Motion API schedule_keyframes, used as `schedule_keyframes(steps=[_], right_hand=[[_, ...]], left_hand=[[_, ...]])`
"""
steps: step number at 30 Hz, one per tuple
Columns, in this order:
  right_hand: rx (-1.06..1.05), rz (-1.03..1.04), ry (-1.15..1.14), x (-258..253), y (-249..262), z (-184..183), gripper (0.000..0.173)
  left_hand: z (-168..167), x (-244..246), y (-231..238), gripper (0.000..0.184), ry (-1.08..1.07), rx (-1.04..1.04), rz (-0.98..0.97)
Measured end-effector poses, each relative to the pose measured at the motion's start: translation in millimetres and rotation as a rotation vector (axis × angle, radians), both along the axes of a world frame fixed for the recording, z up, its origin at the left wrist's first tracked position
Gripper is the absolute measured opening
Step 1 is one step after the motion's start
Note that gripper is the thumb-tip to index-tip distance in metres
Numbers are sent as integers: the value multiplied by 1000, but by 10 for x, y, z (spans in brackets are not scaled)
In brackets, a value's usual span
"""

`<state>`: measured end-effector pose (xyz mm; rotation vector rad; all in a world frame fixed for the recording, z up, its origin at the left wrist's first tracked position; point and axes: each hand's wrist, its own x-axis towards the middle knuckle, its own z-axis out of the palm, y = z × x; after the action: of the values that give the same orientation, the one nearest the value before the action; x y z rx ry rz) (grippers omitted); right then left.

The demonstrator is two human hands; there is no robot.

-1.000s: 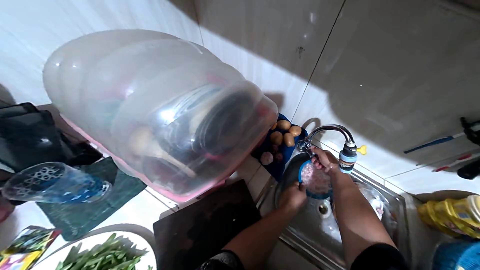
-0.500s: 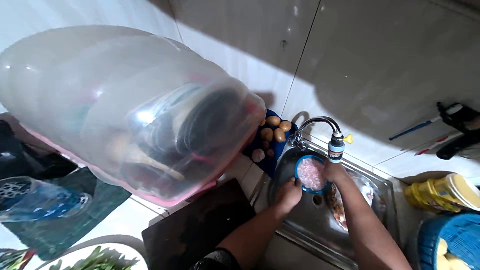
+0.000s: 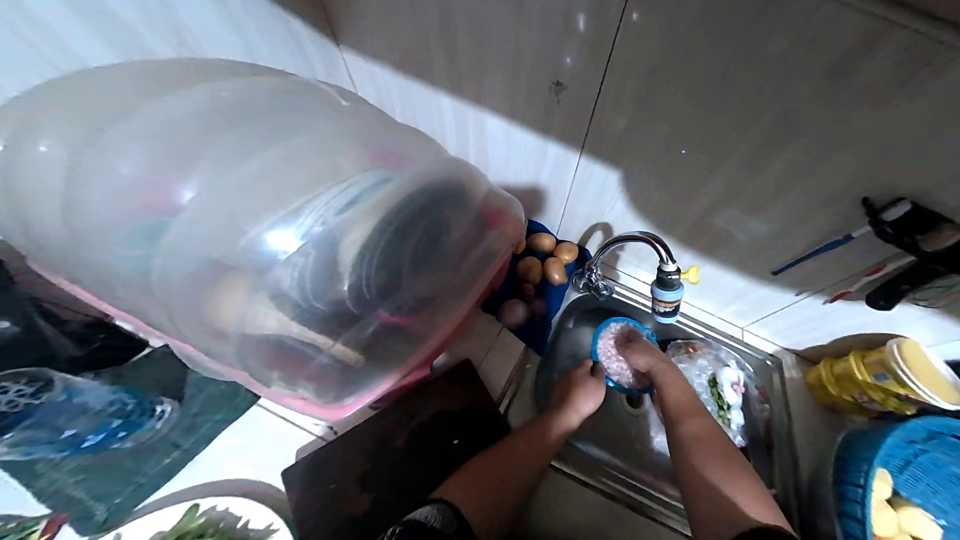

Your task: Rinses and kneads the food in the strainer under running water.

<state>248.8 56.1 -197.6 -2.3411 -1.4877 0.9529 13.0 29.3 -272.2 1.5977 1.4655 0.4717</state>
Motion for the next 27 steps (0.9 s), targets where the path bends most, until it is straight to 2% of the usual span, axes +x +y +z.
schedule_keyframes(steps=[7, 12, 16, 18, 21, 27], right_hand=[[-62, 52, -27, 69, 18, -186, 64], [-86, 111, -9, 43, -17, -36, 68], [-152, 251, -45, 58, -9, -33, 66], [-214, 305, -70, 46, -13, 113, 58], [-281, 340, -183, 140, 28, 279, 55], [-185, 360, -332, -69, -136, 1278, 37]], left_hand=[[2, 6, -16, 49, 25, -1, -15], [10, 11, -21, 50, -1, -29, -21], [42, -5, -32, 50, 21, -37, -28], [33, 4, -35, 50, 37, -29, -37], [29, 23, -42, 50, 42, -27, -44], [98, 7, -54, 49, 52, -20, -40]])
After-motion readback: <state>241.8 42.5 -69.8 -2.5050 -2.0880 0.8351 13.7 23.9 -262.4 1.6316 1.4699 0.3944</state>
